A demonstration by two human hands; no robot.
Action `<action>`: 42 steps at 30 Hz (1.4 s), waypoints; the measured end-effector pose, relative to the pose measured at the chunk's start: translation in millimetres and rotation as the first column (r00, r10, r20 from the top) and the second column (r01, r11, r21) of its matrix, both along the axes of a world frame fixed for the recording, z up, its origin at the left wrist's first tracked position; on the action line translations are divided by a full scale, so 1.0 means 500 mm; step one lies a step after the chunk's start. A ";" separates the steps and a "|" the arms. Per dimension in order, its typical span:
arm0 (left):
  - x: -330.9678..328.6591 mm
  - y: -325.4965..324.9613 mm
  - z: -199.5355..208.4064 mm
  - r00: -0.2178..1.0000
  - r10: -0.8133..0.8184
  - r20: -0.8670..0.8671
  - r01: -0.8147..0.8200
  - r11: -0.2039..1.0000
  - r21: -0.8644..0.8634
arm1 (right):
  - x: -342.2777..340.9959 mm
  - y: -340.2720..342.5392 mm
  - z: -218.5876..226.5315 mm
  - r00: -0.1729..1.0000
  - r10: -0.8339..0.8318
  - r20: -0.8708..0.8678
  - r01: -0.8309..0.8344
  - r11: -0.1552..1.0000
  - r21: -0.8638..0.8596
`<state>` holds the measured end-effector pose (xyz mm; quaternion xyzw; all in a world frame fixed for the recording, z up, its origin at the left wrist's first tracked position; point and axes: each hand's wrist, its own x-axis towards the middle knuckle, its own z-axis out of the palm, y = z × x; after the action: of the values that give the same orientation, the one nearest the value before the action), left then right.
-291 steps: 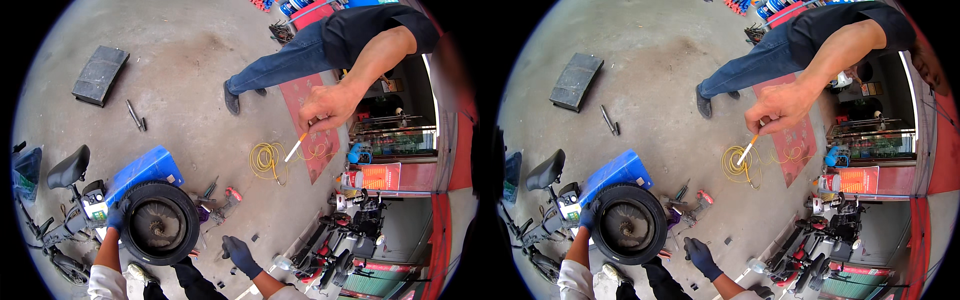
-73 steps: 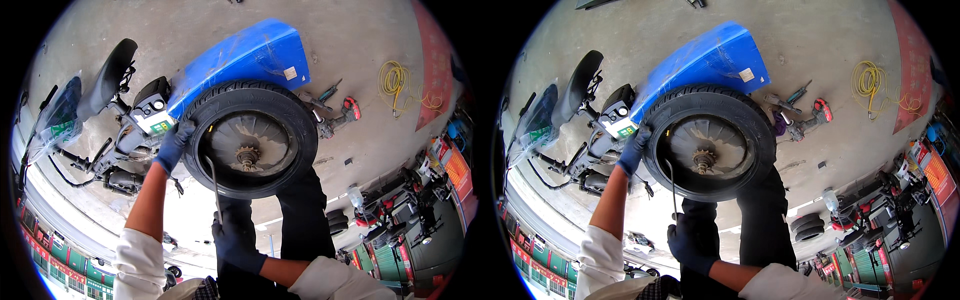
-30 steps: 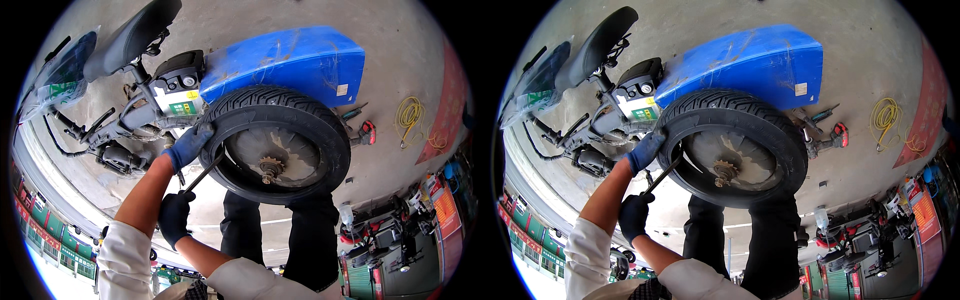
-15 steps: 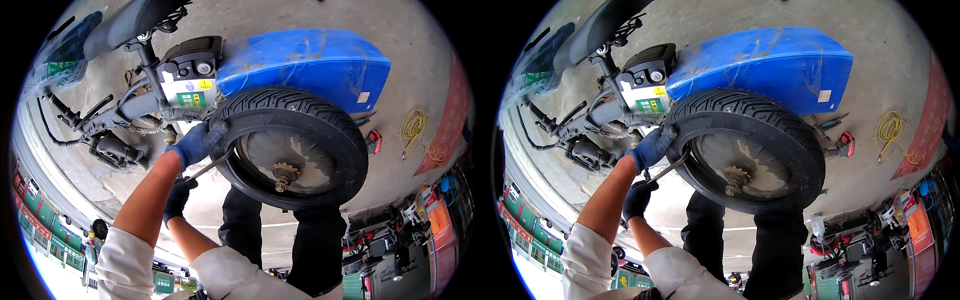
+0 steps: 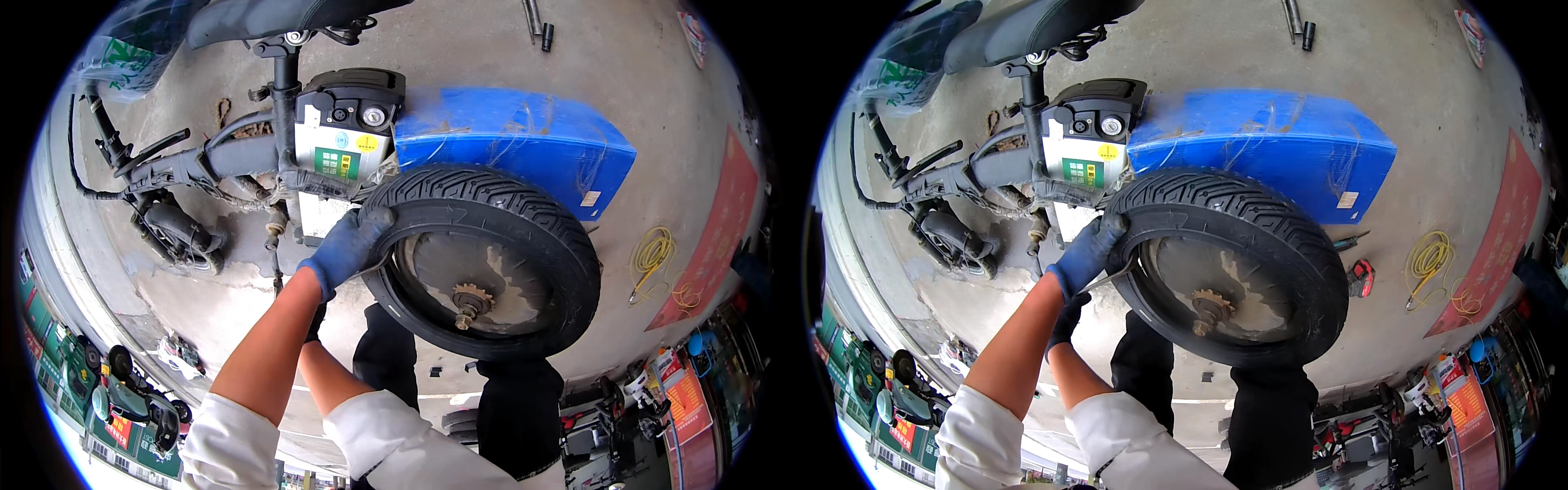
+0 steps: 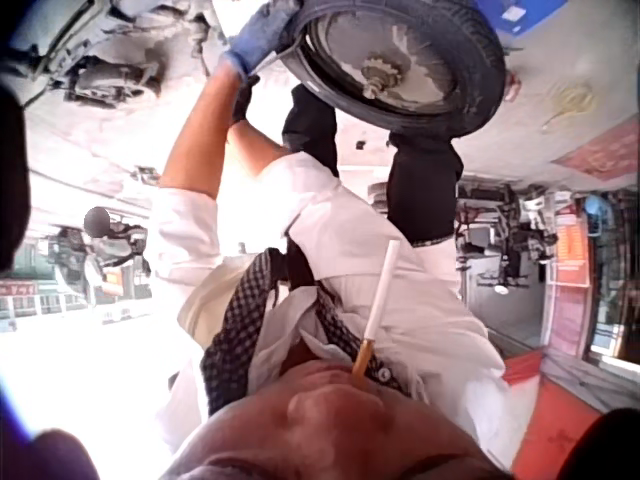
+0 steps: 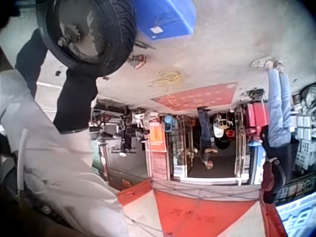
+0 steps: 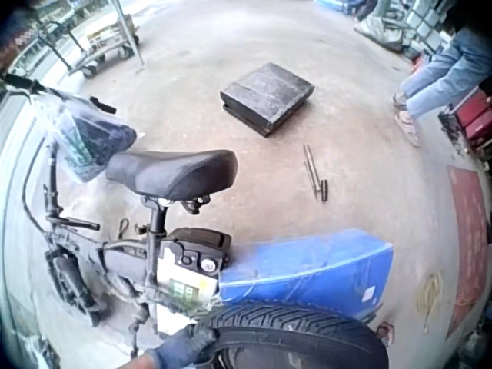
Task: The person unpacks a new tire from plastic wrapping using shears, then removes the old tire from a scooter wheel rim using pliers. They proceed to mount the new tire onto the rim, using a tire lever to pry the tire bead over the rim edge and seating it into place.
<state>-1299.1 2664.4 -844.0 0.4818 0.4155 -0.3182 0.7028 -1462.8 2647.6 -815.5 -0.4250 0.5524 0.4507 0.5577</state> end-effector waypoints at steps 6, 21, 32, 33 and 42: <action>-0.010 0.024 0.022 0.995 -0.008 0.100 0.009 1.000 -0.009 | 0.088 -0.164 0.164 0.970 0.229 -0.080 -0.197 0.936 0.293; -0.005 -0.001 0.036 0.994 0.063 0.086 -0.069 0.996 0.064 | 0.245 -0.395 0.283 0.882 0.312 -0.354 -0.161 0.904 0.396; -0.130 -0.078 0.013 0.829 0.520 0.205 -0.525 0.851 -0.032 | 0.421 -0.564 0.323 -0.745 0.420 0.518 -0.657 -0.329 -0.678; -0.151 -0.096 0.013 0.809 0.558 0.184 -0.565 0.825 -0.020 | 0.429 -0.562 0.318 -0.807 0.338 0.484 -0.586 -0.360 -0.726; -0.202 -0.185 0.023 0.840 0.502 0.208 -0.542 0.758 0.363 | 0.439 -0.563 0.314 -0.642 0.496 0.584 -0.762 -0.328 -0.559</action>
<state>-1399.9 2571.8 -832.7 0.4974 0.5554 0.0081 0.6664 -1243.4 2366.0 -658.4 -0.7141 -0.4304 0.5283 0.1603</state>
